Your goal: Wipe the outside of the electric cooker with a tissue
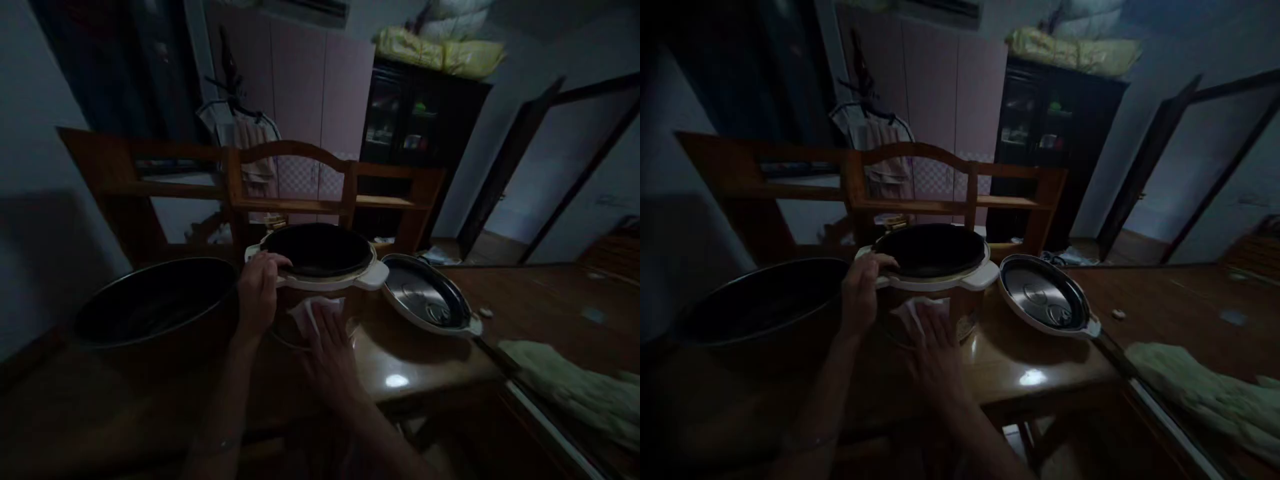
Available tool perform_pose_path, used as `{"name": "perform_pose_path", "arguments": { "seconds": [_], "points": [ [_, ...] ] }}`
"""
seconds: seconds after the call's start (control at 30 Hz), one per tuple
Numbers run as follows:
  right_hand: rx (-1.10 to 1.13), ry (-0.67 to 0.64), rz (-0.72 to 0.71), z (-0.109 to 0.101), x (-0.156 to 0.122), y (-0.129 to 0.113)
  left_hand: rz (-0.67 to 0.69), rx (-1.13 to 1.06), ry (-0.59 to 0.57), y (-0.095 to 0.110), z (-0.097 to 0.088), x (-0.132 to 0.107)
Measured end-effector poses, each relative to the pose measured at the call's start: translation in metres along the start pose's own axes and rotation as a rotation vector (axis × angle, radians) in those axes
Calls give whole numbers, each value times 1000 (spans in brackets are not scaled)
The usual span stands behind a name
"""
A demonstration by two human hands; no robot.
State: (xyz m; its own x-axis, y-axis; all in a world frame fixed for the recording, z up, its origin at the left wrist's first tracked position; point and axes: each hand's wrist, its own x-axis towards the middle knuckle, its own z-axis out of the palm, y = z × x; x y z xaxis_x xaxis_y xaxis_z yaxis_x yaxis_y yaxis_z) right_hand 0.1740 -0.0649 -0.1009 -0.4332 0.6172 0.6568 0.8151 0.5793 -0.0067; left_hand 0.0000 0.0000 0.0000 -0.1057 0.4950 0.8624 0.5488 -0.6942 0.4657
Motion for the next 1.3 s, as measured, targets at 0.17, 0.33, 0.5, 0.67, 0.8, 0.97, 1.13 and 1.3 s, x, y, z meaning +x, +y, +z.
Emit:
{"name": "perform_pose_path", "arguments": {
  "seconds": [0.17,0.33,0.5,0.67,0.8,0.97,1.13,1.3],
  "points": [
    [-38,50,27,3,-2,-1,-1,4,14,1,0,0],
    [-48,121,138,3,2,5,7,20,5,3,-1,2],
    [13,144,202,2,-6,13,13,12,5,4,-1,2],
    [57,152,266,6,-20,17,13,14,-2,4,-1,2],
    [91,143,302,5,-25,16,0,15,9,3,-1,1],
    [139,152,345,4,-28,15,-15,10,6,4,0,1],
    [167,141,369,6,-35,15,-3,16,19,4,0,2],
    [152,126,320,8,-34,15,-11,26,13,2,0,2]
  ]
}}
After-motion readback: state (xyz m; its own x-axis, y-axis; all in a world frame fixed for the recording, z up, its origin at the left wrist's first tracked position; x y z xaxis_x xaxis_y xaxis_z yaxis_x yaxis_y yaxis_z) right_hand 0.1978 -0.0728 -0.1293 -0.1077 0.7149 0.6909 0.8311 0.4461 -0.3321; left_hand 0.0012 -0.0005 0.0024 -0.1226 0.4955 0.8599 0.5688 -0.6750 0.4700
